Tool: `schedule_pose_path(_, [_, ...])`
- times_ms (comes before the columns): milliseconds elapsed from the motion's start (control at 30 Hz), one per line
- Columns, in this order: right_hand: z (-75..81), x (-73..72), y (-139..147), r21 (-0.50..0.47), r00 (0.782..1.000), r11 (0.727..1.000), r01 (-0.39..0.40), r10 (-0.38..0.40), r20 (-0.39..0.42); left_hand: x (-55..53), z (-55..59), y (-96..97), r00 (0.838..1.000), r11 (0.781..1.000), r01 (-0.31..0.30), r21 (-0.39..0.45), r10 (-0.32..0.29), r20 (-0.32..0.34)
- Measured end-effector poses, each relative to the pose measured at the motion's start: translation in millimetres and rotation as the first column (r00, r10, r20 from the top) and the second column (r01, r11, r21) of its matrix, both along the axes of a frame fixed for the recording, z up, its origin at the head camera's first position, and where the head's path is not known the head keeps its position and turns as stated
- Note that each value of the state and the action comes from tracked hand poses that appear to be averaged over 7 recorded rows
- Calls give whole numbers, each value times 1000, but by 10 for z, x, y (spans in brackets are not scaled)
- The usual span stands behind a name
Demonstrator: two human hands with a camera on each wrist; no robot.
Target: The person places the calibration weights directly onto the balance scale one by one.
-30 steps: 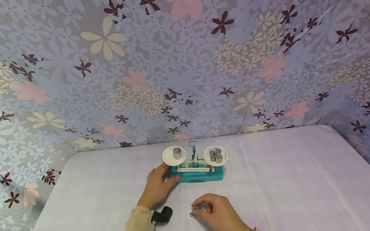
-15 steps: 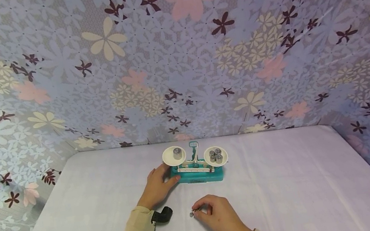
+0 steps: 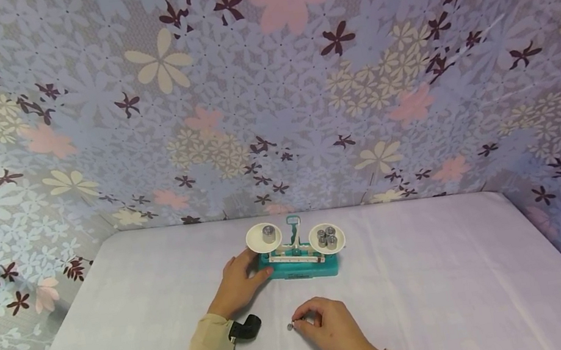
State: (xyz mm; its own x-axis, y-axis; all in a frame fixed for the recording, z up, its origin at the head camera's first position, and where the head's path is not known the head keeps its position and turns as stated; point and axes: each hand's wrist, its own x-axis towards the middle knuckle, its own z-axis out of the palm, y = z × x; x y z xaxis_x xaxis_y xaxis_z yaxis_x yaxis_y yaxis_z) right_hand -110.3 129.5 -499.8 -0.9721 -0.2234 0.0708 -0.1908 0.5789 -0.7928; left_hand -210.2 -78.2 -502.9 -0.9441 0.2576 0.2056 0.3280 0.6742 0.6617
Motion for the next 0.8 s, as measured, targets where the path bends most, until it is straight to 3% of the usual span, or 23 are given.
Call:
schedule_pose_path(533, [53,27,-13,-63,1000,998,6,-6,-2,-6,-11,9,1000,1000,9,0,-9,-4])
schedule_pose_path(800, [123,18,-9,-109,998,994,26,-31,-46,-2,-11,6,1000,1000,0,-5,0,-6])
